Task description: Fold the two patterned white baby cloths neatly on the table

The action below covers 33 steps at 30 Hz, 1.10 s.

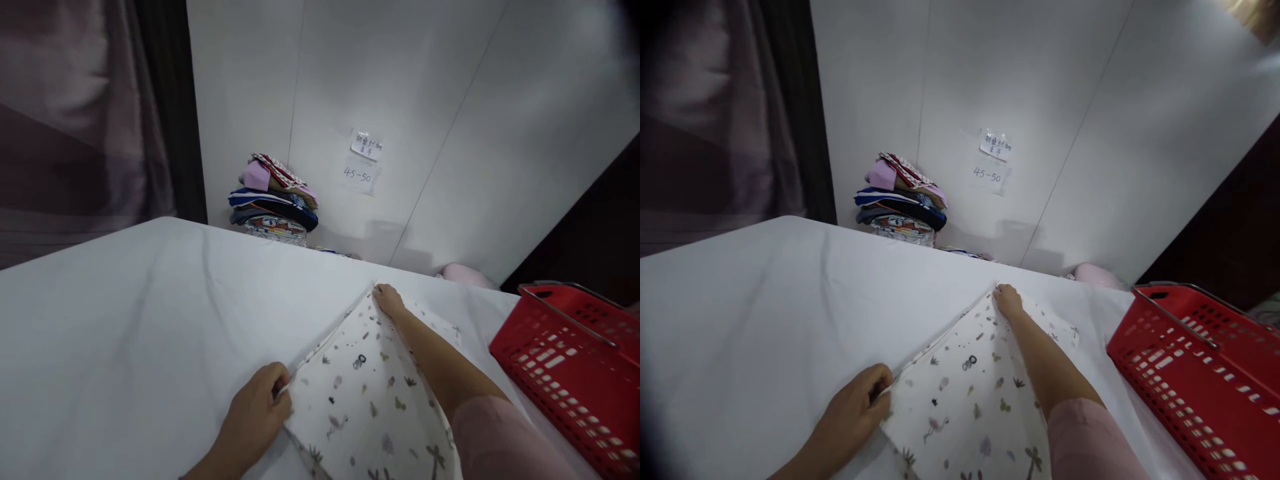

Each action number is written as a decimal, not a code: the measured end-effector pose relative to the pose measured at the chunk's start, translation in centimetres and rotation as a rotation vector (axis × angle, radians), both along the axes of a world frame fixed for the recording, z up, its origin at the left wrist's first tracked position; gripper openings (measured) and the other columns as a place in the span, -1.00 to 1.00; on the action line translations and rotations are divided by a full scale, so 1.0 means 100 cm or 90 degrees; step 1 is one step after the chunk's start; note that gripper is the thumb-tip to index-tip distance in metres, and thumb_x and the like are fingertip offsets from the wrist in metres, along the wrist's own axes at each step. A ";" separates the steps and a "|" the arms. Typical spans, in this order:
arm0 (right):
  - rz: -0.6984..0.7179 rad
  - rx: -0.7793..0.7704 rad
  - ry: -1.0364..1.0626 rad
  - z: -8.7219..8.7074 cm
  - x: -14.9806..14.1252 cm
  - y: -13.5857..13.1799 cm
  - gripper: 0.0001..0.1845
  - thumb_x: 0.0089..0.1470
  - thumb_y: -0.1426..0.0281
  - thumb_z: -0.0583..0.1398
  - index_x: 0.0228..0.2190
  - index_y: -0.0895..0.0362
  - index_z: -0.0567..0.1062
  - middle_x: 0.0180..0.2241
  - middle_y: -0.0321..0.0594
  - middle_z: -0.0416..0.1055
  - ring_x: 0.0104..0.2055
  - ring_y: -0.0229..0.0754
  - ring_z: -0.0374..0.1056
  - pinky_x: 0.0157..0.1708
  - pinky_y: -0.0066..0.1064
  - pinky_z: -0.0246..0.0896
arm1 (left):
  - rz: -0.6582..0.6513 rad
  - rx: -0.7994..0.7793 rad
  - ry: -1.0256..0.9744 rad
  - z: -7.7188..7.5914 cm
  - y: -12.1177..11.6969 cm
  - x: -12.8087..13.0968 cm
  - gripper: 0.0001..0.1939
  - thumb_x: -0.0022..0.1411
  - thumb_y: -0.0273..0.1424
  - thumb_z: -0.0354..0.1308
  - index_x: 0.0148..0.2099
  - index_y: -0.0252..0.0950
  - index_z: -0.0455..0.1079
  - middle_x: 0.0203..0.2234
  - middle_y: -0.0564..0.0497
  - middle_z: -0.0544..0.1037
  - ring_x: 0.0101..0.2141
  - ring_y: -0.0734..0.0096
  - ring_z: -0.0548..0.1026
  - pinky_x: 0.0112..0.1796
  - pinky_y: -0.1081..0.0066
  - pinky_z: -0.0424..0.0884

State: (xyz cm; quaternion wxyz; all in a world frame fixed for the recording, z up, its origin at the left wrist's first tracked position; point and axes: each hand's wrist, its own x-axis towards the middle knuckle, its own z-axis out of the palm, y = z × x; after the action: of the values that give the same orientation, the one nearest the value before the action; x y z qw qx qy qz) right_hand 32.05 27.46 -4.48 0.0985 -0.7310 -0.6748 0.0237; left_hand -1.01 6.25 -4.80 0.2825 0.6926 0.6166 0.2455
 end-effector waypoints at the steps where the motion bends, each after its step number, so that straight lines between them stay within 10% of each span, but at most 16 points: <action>1: 0.006 -0.003 0.000 -0.003 -0.001 0.002 -0.62 0.15 0.31 -0.01 -0.05 0.15 0.38 0.03 -0.11 0.29 0.04 -0.11 0.19 -0.05 -0.39 0.05 | -0.004 0.001 0.001 -0.001 0.000 0.000 -0.90 0.01 -0.50 -0.10 -0.37 -0.24 0.18 -0.47 0.10 0.35 -0.43 0.42 0.29 -0.35 0.43 0.15; 22: -0.009 -0.072 -0.016 -0.014 -0.004 0.000 -0.49 0.21 0.19 -0.15 0.13 0.09 0.15 0.23 -0.16 -0.04 0.26 -0.10 -0.16 0.15 -0.09 -0.22 | -0.004 0.001 0.003 0.005 -0.001 0.000 -0.92 0.00 -0.50 -0.09 -0.40 -0.24 0.17 -0.47 0.10 0.34 -0.42 0.42 0.28 -0.37 0.43 0.14; 33: 0.054 -0.104 -0.025 -0.017 -0.033 -0.052 -0.37 0.20 0.09 -0.20 0.22 0.10 -0.03 0.28 -0.19 -0.23 0.30 -0.12 -0.34 0.19 -0.07 -0.39 | 0.001 0.022 0.008 0.006 0.000 0.003 -0.89 -0.04 -0.53 -0.05 -0.40 -0.25 0.21 -0.47 0.09 0.36 -0.39 0.43 0.30 -0.36 0.45 0.13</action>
State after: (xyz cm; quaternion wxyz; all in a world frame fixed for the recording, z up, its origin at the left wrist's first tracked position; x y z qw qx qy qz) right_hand 28.70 22.28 -6.15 0.0243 -0.7079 -0.7026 0.0682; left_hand -0.75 6.23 -4.21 0.2663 0.6987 0.6144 0.2518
